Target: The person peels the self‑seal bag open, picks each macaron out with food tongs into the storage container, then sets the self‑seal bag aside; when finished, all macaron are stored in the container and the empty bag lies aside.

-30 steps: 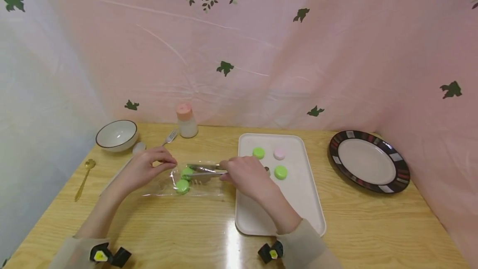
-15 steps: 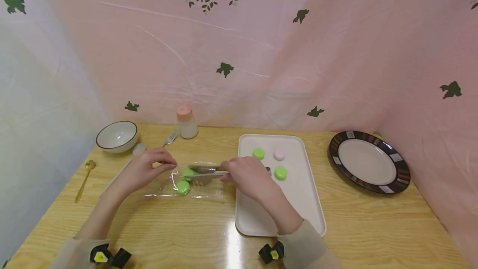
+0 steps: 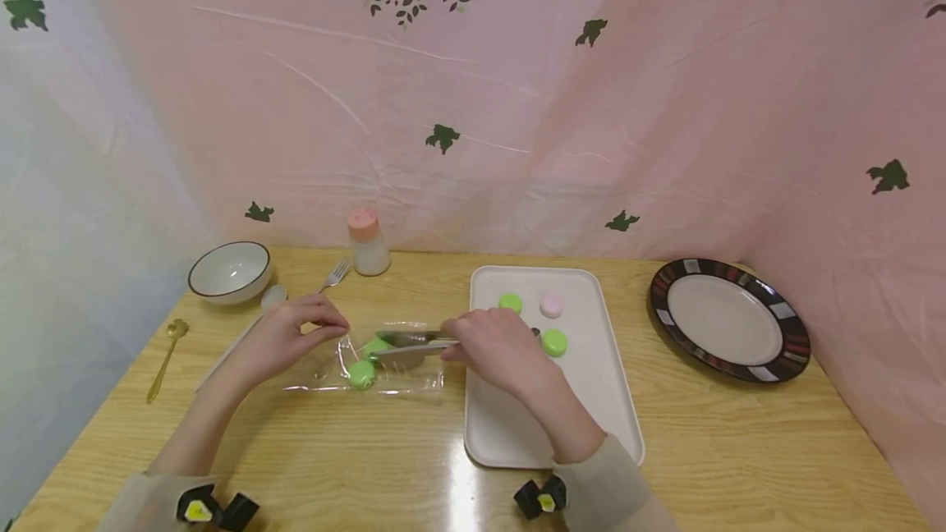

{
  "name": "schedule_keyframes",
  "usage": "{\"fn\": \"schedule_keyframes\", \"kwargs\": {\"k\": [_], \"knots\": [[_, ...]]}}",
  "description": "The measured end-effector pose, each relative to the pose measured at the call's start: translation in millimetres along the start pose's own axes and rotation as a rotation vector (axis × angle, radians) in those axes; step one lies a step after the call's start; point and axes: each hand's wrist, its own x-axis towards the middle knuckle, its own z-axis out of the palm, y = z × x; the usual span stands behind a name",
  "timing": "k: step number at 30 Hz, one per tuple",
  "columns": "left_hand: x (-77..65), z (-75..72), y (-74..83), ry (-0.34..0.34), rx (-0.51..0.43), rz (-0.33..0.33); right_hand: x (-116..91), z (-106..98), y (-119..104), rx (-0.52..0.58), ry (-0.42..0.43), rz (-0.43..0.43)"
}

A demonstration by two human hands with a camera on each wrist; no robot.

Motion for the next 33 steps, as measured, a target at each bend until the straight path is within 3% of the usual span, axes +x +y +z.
{"fn": "schedule_keyframes", "kwargs": {"k": [33], "knots": [[0.0, 2.0, -1.1, 0.001, -0.013, 0.018, -2.5, -3.8, 0.2, -0.028, -0.008, 0.001]]}}
